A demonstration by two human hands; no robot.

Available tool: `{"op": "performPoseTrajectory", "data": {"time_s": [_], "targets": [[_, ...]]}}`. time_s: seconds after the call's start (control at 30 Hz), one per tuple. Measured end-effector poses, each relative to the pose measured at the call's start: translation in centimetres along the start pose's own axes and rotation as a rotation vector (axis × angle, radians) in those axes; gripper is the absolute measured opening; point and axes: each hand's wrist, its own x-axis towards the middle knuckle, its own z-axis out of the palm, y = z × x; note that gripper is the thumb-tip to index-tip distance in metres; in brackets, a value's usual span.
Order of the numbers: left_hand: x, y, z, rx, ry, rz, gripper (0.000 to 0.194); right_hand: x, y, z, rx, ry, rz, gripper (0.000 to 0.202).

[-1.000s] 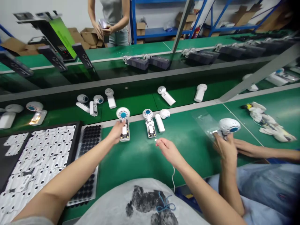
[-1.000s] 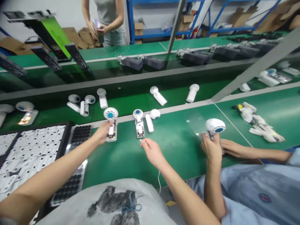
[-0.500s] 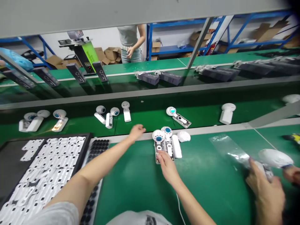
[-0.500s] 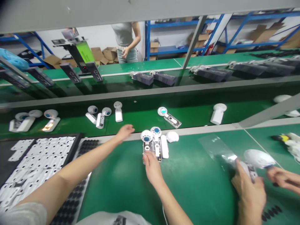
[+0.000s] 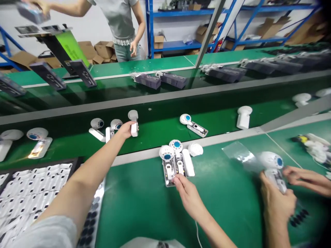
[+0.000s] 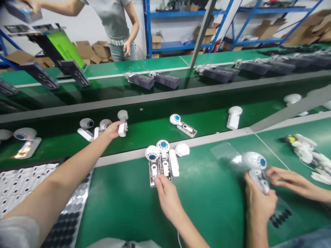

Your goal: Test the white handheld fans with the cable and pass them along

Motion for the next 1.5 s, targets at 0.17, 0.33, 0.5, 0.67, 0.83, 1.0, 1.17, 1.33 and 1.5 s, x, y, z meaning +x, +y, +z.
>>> {"op": "performPoseTrajectory", "data": {"time_s": [0.17,0.33,0.5,0.67,0.83,1.0,1.17,1.33,1.5], "targets": [[-8.7,-2.2,-0.6,-0.394,-0.433,-0.148,0.025,-1.4,-1.4,0.5,0.083,-0.072,-0.038,0.032],[-16.8,-6.3,0.0,-0.392,-0.419,-0.311,0.026,-3.1,-3.5,1.4,0.038,-0.091,-0.123,0.028],[-21.7,-8.6,0.7,-0.389,-0.483,-0.408,0.028,-4.9,-5.1,1.7,-0.01,-0.106,-0.204,0.025],[-23.9,-8.7,1.0,-0.356,-0.511,-0.388,0.021,-6.5,-5.5,2.0,-0.02,-0.124,-0.239,0.023],[-25.1,-9.0,1.1,-0.181,-0.54,-0.294,0.02,-7.9,-5.7,1.9,-0.015,-0.137,-0.28,0.023],[-25.7,-9.1,1.4,-0.222,-0.538,-0.347,0.021,-8.9,-5.7,1.7,-0.037,-0.111,-0.301,0.021],[-25.9,-8.7,1.6,-0.245,-0.555,-0.363,0.022,-9.1,-5.8,1.2,-0.05,-0.075,-0.305,0.022],[-26.4,-8.7,1.7,-0.13,-0.485,-0.216,0.025,-9.2,-5.6,1.1,-0.188,-0.074,-0.331,0.024],[-26.7,-8.5,1.6,-0.056,-0.462,-0.177,0.027,-9.3,-5.4,1.5,-0.096,-0.145,-0.27,0.025]]}}
